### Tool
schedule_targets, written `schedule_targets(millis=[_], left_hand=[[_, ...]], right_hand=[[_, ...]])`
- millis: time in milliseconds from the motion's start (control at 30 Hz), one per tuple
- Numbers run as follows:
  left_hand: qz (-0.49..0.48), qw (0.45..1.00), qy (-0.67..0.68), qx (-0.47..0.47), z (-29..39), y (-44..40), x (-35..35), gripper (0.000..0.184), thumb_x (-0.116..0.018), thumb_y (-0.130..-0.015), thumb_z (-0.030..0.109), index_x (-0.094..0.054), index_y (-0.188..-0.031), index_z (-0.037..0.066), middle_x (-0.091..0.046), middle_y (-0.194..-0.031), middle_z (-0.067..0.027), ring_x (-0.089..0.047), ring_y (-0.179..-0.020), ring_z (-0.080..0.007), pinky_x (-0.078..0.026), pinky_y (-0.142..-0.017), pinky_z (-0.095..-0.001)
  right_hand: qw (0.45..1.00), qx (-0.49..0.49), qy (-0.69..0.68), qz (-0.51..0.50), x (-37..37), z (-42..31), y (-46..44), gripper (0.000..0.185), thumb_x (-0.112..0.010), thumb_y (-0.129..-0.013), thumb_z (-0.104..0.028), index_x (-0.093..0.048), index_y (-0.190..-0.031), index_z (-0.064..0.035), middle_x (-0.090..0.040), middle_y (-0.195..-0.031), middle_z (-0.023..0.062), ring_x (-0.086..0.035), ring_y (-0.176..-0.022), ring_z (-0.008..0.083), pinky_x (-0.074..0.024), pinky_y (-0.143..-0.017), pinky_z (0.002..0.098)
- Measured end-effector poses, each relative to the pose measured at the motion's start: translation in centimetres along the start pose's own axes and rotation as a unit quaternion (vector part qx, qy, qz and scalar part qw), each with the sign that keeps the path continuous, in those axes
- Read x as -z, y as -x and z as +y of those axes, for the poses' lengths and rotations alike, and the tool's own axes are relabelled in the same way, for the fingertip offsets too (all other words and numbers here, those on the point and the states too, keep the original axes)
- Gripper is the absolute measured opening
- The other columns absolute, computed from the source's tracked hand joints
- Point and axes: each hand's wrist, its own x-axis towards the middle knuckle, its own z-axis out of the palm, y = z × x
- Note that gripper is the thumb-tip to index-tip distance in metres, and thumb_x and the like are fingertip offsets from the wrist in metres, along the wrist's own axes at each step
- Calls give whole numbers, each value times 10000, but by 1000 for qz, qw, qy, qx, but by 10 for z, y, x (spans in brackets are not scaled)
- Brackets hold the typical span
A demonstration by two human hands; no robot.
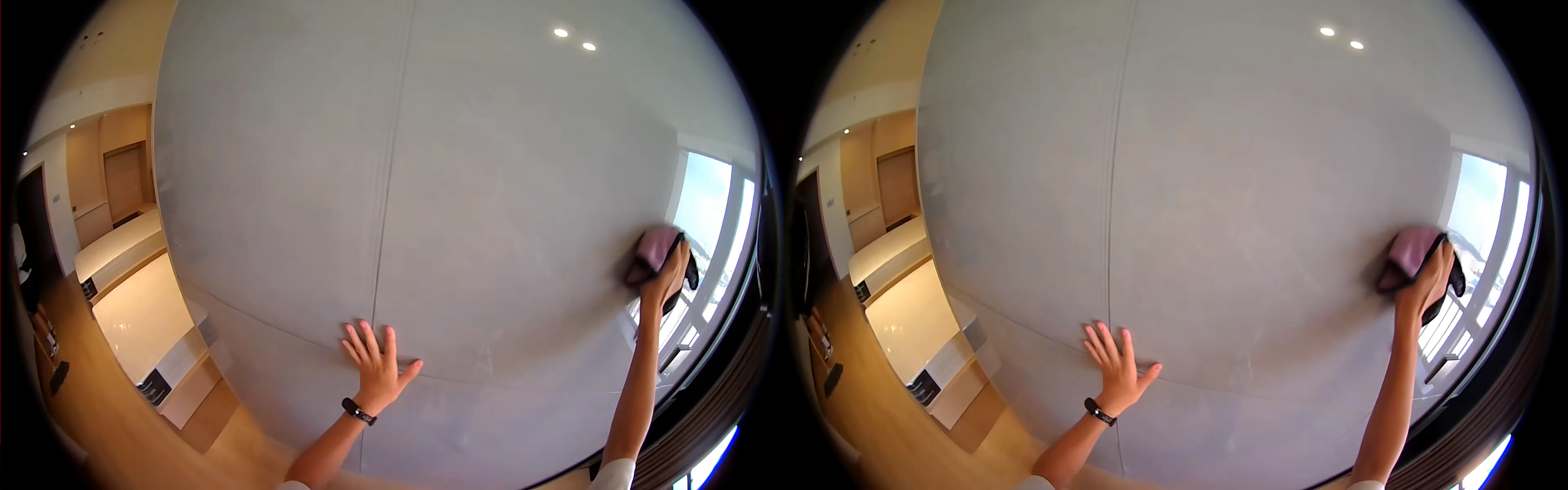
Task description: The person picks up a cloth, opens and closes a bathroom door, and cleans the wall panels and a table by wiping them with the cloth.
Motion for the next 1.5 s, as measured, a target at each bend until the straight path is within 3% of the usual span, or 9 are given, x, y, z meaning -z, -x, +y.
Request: schedule_targets(millis=[300,467,600,700,933,1000,1100,1300,1500], left_hand=[[-9,999,41,11,-2,3,4,901,-570,-879,568,-171,-1522,79,13,-1535,-335,34,-1365,-612,-28,-1012,-746],[-46,994,96,6,-5,-1,37,787,-645,-848,494,-320,-1489,174,-206,-1526,-255,-164,-1358,-572,-268,-980,-709],[-81,993,74,-36,-21,8,33,865,-679,-815,520,-279,-1506,188,-74,-1565,-242,-101,-1376,-574,-285,-990,-693],[-84,993,67,-41,-25,14,25,878,-678,-814,521,-254,-1515,207,-47,-1575,-224,-96,-1388,-557,-302,-988,-687],[-46,993,106,-27,-37,27,31,788,-704,-824,379,-321,-1491,207,-184,-1561,-185,-225,-1388,-469,-334,-1024,-589],[-98,964,247,-33,-54,33,35,526,-598,-862,328,-543,-1345,128,-247,-1534,-224,-117,-1420,-488,-59,-1095,-674],[-24,988,144,-60,-119,21,77,541,-627,-851,276,-512,-1366,154,-273,-1525,-201,-226,-1395,-446,-216,-1078,-596],[142,985,68,75,-324,-14,158,536,-592,-863,219,-490,-1372,86,-267,-1516,-239,-243,-1372,-487,-210,-1077,-609],[164,985,-12,45,-416,-20,146,618,-398,-922,397,-397,-1427,42,-172,-1527,-311,-99,-1378,-583,-55,-1062,-695]], right_hand=[[902,250,-349,-46,61,-389,-35,268,-657,-688,-218,-527,-494,-88,-521,-606,69,-542,-608,263,-395,-529,405],[793,366,-473,-116,59,-403,42,226,-691,-697,-234,-553,-594,-87,-515,-692,110,-538,-628,276,-422,-564,414],[936,202,-263,-115,67,-335,-10,388,-694,-716,-224,-595,-1053,-60,-535,-1076,221,-517,-939,407,-420,-769,518],[971,166,-145,-89,58,-284,-46,710,-569,-851,-279,-323,-1473,-39,-307,-1464,319,-283,-1352,501,-221,-1129,514],[984,150,-93,18,-29,-202,-119,544,-325,-895,-72,-367,-1431,14,-347,-1492,218,-293,-1406,353,-184,-1171,381],[984,154,-65,61,-49,-181,-142,556,-278,-898,-104,-363,-1437,2,-342,-1499,205,-292,-1408,344,-181,-1174,378],[985,154,-35,71,-77,-137,-162,546,-277,-957,-266,-375,-1440,-32,-365,-1479,210,-319,-1384,370,-217,-1154,404],[997,8,-69,38,-32,-221,-151,760,-254,-913,-526,-416,-1360,67,-394,-1390,349,-372,-1296,496,-276,-1099,529],[987,23,-152,-48,21,-362,-166,658,-272,-916,-506,-528,-1271,-15,-487,-1308,280,-463,-1162,456,-339,-1013,519]])
